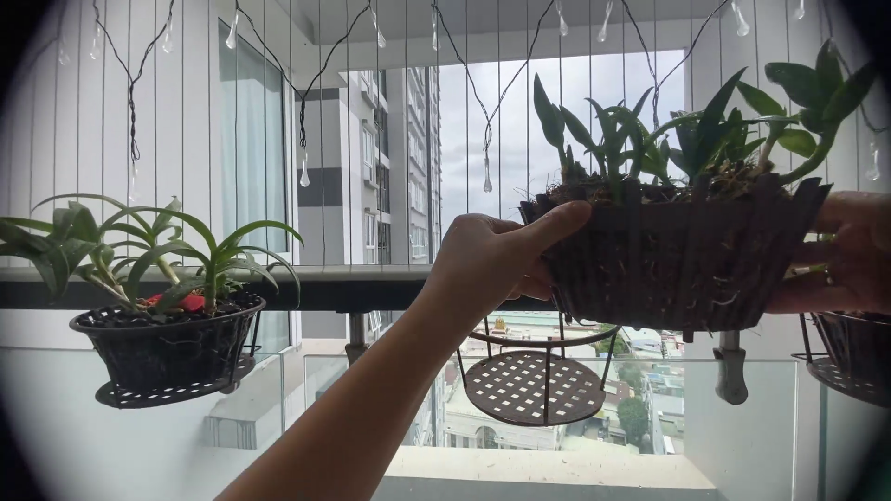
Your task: Watering orchid plants on a balcony using a pressure sprayer and hanging them back on a rack.
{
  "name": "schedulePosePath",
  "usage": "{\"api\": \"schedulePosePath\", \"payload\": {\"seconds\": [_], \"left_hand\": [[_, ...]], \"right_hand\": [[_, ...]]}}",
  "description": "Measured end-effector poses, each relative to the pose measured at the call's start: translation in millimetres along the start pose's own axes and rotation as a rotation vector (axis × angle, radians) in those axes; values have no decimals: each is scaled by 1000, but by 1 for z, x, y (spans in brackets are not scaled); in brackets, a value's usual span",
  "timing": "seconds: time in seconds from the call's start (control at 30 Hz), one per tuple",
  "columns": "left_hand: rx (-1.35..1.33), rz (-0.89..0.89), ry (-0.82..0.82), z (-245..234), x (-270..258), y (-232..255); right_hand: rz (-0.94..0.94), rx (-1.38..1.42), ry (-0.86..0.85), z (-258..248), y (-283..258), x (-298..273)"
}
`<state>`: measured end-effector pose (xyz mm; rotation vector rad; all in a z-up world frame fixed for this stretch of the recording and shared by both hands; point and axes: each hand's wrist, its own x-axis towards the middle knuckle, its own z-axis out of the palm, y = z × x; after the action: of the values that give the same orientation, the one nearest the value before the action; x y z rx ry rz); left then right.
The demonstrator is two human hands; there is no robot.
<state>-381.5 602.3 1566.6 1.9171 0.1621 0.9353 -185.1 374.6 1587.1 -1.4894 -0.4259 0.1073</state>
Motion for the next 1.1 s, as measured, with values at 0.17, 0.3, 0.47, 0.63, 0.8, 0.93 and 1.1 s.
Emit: {"api": "schedulePosePath", "payload": {"seconds": [0.17,0.3,0.47,0.63,0.8,0.93,1.1], "left_hand": [[97,143,99,-31,55,-40],[56,2,151,-42,78,-78],[-60,-86,178,-37,77,-112],[-240,-208,193,-25,69,-138],[-415,-244,266,-2,71,-166],[-445,-202,291,11,70,-181],[-455,-146,292,19,69,-194]], "right_hand": [[-81,29,-178,77,-10,1],[-135,70,-308,107,19,59],[-10,36,-339,123,60,96],[-114,-220,-196,122,100,137],[54,-92,-263,126,112,112],[125,103,-325,128,118,91],[110,175,-288,123,130,93]]}}
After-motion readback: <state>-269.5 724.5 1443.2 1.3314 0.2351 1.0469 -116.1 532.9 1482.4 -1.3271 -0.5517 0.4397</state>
